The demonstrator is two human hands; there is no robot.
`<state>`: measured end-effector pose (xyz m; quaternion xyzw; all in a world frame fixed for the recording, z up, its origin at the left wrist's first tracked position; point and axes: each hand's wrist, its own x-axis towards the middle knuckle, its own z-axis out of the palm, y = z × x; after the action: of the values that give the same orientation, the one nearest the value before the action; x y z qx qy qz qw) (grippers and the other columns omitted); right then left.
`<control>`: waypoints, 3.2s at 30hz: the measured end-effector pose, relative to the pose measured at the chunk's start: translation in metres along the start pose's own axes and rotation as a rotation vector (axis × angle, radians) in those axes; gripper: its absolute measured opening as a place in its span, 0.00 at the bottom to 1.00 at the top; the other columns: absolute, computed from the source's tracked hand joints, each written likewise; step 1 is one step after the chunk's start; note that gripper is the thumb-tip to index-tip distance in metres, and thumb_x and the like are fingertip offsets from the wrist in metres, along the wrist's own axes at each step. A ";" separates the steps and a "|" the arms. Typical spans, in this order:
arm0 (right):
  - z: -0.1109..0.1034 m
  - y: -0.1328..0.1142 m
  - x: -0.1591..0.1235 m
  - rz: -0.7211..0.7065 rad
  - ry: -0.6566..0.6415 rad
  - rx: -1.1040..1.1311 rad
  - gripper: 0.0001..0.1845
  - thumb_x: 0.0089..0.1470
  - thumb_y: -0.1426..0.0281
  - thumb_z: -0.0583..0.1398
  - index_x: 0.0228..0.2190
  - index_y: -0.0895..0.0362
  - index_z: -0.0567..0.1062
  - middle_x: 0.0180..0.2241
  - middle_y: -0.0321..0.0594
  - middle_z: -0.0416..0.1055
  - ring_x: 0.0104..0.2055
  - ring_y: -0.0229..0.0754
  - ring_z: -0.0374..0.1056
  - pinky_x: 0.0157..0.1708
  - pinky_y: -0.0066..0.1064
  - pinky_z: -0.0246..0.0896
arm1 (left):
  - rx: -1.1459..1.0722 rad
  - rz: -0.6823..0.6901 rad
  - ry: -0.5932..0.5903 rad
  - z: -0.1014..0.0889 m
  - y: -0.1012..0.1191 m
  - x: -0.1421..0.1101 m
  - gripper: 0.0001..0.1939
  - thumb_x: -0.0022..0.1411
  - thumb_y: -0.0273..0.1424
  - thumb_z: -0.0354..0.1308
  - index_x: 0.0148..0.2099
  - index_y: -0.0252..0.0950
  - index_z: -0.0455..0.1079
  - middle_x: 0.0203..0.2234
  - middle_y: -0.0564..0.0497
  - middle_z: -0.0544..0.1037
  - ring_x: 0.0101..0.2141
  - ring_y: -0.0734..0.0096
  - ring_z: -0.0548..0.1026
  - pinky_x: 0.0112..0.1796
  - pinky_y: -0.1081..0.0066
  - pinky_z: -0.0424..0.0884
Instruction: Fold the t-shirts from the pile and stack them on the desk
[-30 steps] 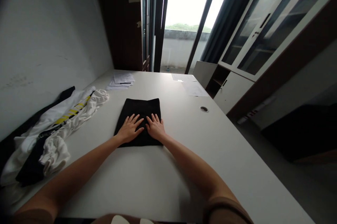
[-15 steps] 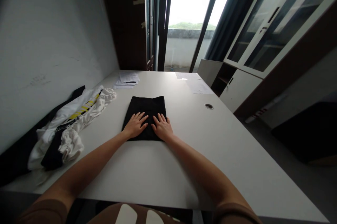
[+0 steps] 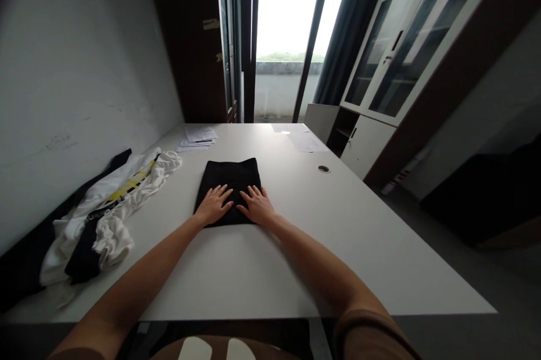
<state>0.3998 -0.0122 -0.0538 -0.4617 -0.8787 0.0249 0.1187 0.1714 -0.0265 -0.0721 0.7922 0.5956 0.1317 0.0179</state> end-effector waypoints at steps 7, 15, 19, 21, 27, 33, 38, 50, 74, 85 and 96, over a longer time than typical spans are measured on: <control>-0.005 -0.013 -0.010 -0.136 -0.024 0.116 0.35 0.68 0.48 0.48 0.67 0.54 0.63 0.70 0.44 0.52 0.73 0.47 0.46 0.71 0.41 0.42 | -0.043 0.047 0.025 0.002 -0.005 -0.008 0.31 0.72 0.49 0.46 0.71 0.44 0.59 0.71 0.46 0.56 0.70 0.53 0.52 0.68 0.48 0.48; -0.005 -0.004 -0.006 -0.082 -0.042 0.152 0.34 0.67 0.48 0.52 0.67 0.48 0.64 0.71 0.41 0.50 0.74 0.50 0.43 0.71 0.48 0.38 | -0.075 0.040 0.030 0.006 -0.004 -0.004 0.31 0.72 0.50 0.46 0.71 0.45 0.60 0.71 0.47 0.56 0.70 0.52 0.53 0.68 0.47 0.47; -0.004 -0.003 -0.004 -0.107 -0.012 0.168 0.32 0.68 0.49 0.50 0.66 0.47 0.65 0.70 0.41 0.53 0.73 0.51 0.45 0.71 0.49 0.38 | -0.055 0.023 0.027 0.001 0.001 -0.003 0.30 0.73 0.49 0.45 0.71 0.44 0.60 0.71 0.46 0.56 0.70 0.51 0.52 0.68 0.46 0.46; -0.004 -0.002 -0.003 -0.107 0.008 0.162 0.32 0.68 0.48 0.49 0.66 0.47 0.65 0.70 0.40 0.53 0.73 0.51 0.45 0.71 0.50 0.36 | -0.046 0.030 0.008 0.001 0.001 -0.001 0.30 0.73 0.49 0.45 0.71 0.44 0.60 0.71 0.46 0.56 0.70 0.51 0.51 0.68 0.46 0.45; 0.003 -0.001 0.001 -0.064 0.016 0.148 0.33 0.68 0.46 0.48 0.67 0.45 0.62 0.71 0.40 0.49 0.74 0.52 0.43 0.71 0.50 0.37 | -0.052 0.054 -0.014 0.003 -0.004 0.000 0.32 0.73 0.50 0.43 0.72 0.43 0.58 0.72 0.45 0.53 0.71 0.50 0.50 0.68 0.44 0.44; 0.009 0.006 0.002 -0.059 -0.003 0.128 0.33 0.68 0.47 0.49 0.67 0.46 0.62 0.71 0.40 0.49 0.73 0.51 0.44 0.70 0.48 0.41 | -0.106 0.072 -0.002 0.003 -0.009 0.000 0.31 0.72 0.52 0.44 0.71 0.45 0.60 0.71 0.46 0.57 0.70 0.50 0.53 0.67 0.45 0.47; 0.010 0.009 0.003 -0.065 0.020 0.147 0.31 0.68 0.50 0.52 0.66 0.47 0.65 0.70 0.41 0.53 0.72 0.49 0.47 0.70 0.47 0.43 | -0.111 0.077 0.030 0.003 -0.010 -0.001 0.30 0.72 0.50 0.45 0.70 0.45 0.62 0.70 0.46 0.58 0.70 0.49 0.54 0.67 0.44 0.47; 0.014 0.028 0.019 0.113 -0.003 0.126 0.31 0.67 0.49 0.53 0.67 0.44 0.63 0.72 0.39 0.49 0.74 0.50 0.41 0.70 0.48 0.38 | -0.060 0.021 0.005 -0.001 -0.029 0.013 0.30 0.74 0.51 0.41 0.71 0.48 0.60 0.71 0.50 0.58 0.70 0.52 0.53 0.68 0.48 0.46; 0.014 0.067 0.064 0.364 0.176 0.237 0.24 0.63 0.58 0.58 0.58 0.49 0.73 0.61 0.42 0.68 0.69 0.53 0.53 0.67 0.48 0.46 | -0.116 -0.210 0.164 0.004 -0.069 0.020 0.25 0.73 0.42 0.47 0.64 0.39 0.68 0.67 0.42 0.64 0.64 0.56 0.65 0.64 0.54 0.56; 0.023 0.080 0.095 0.361 0.256 0.192 0.19 0.63 0.63 0.56 0.52 0.49 0.79 0.50 0.45 0.75 0.56 0.52 0.66 0.57 0.43 0.58 | -0.102 -0.169 0.193 0.004 -0.061 0.012 0.24 0.71 0.40 0.48 0.63 0.37 0.69 0.66 0.44 0.66 0.63 0.56 0.66 0.65 0.55 0.57; 0.033 0.083 0.104 0.322 0.266 0.735 0.26 0.62 0.59 0.56 0.59 0.52 0.73 0.57 0.42 0.72 0.58 0.47 0.69 0.60 0.40 0.62 | -0.126 -0.169 0.167 0.000 -0.062 0.011 0.24 0.71 0.39 0.49 0.64 0.37 0.68 0.67 0.44 0.65 0.64 0.57 0.65 0.65 0.56 0.56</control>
<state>0.4020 0.1226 -0.0790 -0.5192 -0.7051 0.2949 0.3825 0.1159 0.0018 -0.0815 0.7228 0.6502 0.2325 0.0290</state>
